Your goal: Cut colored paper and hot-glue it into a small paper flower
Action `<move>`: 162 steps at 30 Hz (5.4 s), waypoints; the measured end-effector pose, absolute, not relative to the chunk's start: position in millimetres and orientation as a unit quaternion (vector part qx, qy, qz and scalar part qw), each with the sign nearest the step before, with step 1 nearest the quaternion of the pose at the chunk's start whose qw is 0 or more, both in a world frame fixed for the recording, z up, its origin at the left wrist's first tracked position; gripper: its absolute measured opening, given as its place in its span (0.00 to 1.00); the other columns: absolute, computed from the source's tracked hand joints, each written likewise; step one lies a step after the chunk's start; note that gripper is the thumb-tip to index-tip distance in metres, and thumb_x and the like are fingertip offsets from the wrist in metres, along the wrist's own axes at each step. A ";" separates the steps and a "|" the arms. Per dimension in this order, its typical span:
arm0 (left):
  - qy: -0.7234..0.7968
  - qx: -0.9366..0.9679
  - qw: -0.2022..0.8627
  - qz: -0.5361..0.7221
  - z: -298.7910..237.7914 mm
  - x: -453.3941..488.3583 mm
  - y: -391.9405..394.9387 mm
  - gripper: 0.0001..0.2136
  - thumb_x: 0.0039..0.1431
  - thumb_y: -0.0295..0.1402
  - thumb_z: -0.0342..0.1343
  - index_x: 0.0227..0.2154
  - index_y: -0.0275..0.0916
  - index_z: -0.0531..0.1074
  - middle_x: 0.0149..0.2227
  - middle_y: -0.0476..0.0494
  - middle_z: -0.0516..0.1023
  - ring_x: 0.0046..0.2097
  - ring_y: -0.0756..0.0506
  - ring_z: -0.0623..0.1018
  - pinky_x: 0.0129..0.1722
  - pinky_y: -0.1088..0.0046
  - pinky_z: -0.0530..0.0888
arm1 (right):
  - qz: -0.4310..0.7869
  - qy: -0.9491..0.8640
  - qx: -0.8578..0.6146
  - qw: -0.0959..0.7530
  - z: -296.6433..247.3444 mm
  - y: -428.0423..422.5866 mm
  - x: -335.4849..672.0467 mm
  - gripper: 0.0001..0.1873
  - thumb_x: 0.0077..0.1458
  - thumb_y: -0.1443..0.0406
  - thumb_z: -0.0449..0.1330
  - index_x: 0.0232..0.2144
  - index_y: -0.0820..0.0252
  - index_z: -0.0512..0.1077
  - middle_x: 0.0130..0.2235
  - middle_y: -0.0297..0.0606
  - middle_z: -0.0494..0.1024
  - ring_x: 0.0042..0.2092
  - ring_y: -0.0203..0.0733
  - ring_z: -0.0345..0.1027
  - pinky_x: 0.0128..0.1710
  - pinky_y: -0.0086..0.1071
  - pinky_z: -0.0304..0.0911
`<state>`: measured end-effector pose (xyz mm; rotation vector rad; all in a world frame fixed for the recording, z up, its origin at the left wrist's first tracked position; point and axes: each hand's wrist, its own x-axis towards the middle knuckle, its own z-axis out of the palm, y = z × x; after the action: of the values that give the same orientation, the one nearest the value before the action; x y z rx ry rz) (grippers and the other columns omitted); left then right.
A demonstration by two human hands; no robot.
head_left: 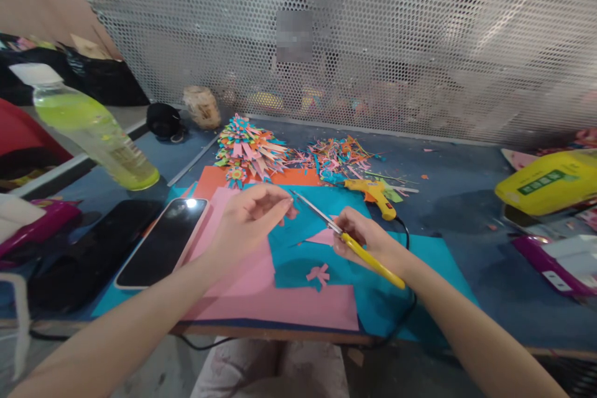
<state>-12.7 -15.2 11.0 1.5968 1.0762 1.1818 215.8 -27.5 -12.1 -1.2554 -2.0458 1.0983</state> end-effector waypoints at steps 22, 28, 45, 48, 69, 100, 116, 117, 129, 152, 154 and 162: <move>0.442 0.637 0.423 0.469 12.7 -12.2 -15.8 0.03 0.52 0.31 0.52 0.27 0.38 0.69 0.25 0.49 0.74 0.28 0.50 0.74 0.31 0.73 0.71 | 0.401 -0.756 -0.461 0.236 -14.6 -27.6 215.6 0.17 0.49 0.54 0.56 0.30 0.58 0.55 0.26 0.28 0.60 0.24 0.29 0.51 0.21 0.25 0.47; 0.436 0.642 0.423 0.469 11.9 -12.4 -16.2 0.03 0.52 0.29 0.51 0.29 0.38 0.69 0.26 0.49 0.74 0.29 0.50 0.74 0.32 0.73 0.71 | 0.384 -0.766 -0.458 0.236 -15.1 -26.7 215.8 0.17 0.49 0.53 0.56 0.29 0.58 0.54 0.25 0.27 0.60 0.24 0.29 0.51 0.21 0.25 0.46; 0.452 0.638 0.417 0.464 14.8 -9.5 -16.9 0.03 0.52 0.31 0.51 0.27 0.38 0.68 0.25 0.48 0.74 0.28 0.50 0.73 0.30 0.73 0.71 | 0.377 -0.765 -0.470 0.227 -14.3 -25.3 216.8 0.18 0.48 0.52 0.56 0.28 0.58 0.56 0.22 0.26 0.58 0.22 0.29 0.50 0.20 0.25 0.43; 0.451 0.635 0.421 0.466 15.0 -9.3 -16.9 0.03 0.52 0.31 0.52 0.27 0.38 0.68 0.25 0.49 0.74 0.28 0.50 0.73 0.30 0.74 0.70 | 0.379 -0.765 -0.469 0.226 -12.9 -25.7 216.6 0.18 0.48 0.52 0.56 0.28 0.58 0.56 0.21 0.25 0.57 0.22 0.29 0.50 0.20 0.25 0.42; 0.457 0.625 0.437 0.457 16.1 -7.7 -14.4 0.05 0.52 0.34 0.52 0.25 0.38 0.68 0.24 0.49 0.74 0.26 0.51 0.72 0.27 0.74 0.70 | 0.368 -0.762 -0.475 0.240 -12.3 -26.1 216.7 0.19 0.46 0.51 0.58 0.27 0.58 0.57 0.21 0.26 0.57 0.22 0.29 0.49 0.19 0.25 0.43; 0.413 0.640 0.501 0.411 11.1 -8.1 -11.4 0.03 0.49 0.31 0.54 0.26 0.37 0.67 0.22 0.51 0.74 0.24 0.52 0.72 0.25 0.77 0.69 | 0.393 -0.762 -0.464 0.222 -8.7 -29.2 219.8 0.19 0.45 0.52 0.59 0.30 0.59 0.58 0.24 0.28 0.62 0.25 0.29 0.52 0.20 0.24 0.47; 0.469 0.655 0.451 0.384 20.4 -10.2 -14.1 0.05 0.50 0.33 0.51 0.24 0.38 0.66 0.23 0.49 0.75 0.25 0.52 0.71 0.25 0.77 0.68 | 0.384 -0.765 -0.470 0.216 -7.4 -29.1 221.2 0.19 0.44 0.54 0.60 0.29 0.59 0.58 0.25 0.28 0.63 0.25 0.30 0.53 0.20 0.24 0.47; 0.474 0.656 0.446 0.382 21.5 -10.4 -14.6 0.05 0.50 0.33 0.51 0.24 0.38 0.66 0.23 0.49 0.75 0.25 0.52 0.71 0.25 0.77 0.68 | 0.381 -0.766 -0.473 0.213 -7.1 -29.2 221.0 0.19 0.44 0.53 0.60 0.29 0.59 0.58 0.25 0.28 0.63 0.24 0.30 0.53 0.20 0.24 0.46; 0.456 0.644 0.471 0.395 12.6 -10.1 -12.9 0.06 0.51 0.35 0.51 0.27 0.38 0.65 0.25 0.48 0.75 0.26 0.51 0.72 0.28 0.74 0.68 | 0.388 -0.764 -0.465 0.223 -10.1 -29.2 220.4 0.19 0.45 0.52 0.59 0.30 0.59 0.57 0.25 0.28 0.63 0.25 0.30 0.54 0.21 0.25 0.48; 0.428 0.656 0.480 0.395 9.3 -9.2 -14.6 0.06 0.52 0.34 0.52 0.24 0.38 0.66 0.24 0.50 0.75 0.26 0.52 0.72 0.28 0.76 0.68 | 0.398 -0.766 -0.454 0.222 -9.9 -31.8 218.7 0.19 0.47 0.51 0.57 0.32 0.59 0.59 0.26 0.30 0.65 0.25 0.30 0.55 0.22 0.25 0.51; 0.427 0.654 0.481 0.397 9.7 -8.8 -14.8 0.06 0.52 0.34 0.52 0.24 0.38 0.66 0.24 0.50 0.75 0.26 0.51 0.72 0.27 0.76 0.68 | 0.397 -0.766 -0.455 0.220 -9.5 -32.0 218.8 0.19 0.47 0.52 0.57 0.32 0.59 0.58 0.26 0.30 0.65 0.25 0.30 0.55 0.22 0.25 0.51; 0.429 0.656 0.479 0.395 9.6 -8.3 -15.3 0.06 0.51 0.34 0.52 0.23 0.38 0.66 0.23 0.49 0.74 0.27 0.51 0.72 0.26 0.76 0.68 | 0.386 -0.772 -0.457 0.214 -10.1 -31.6 220.0 0.17 0.48 0.54 0.58 0.32 0.59 0.59 0.26 0.30 0.65 0.26 0.31 0.57 0.22 0.25 0.51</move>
<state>-8.3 -15.3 9.6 1.6021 1.0462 0.9649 220.0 -31.6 -10.1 -1.2690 -2.1413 1.0705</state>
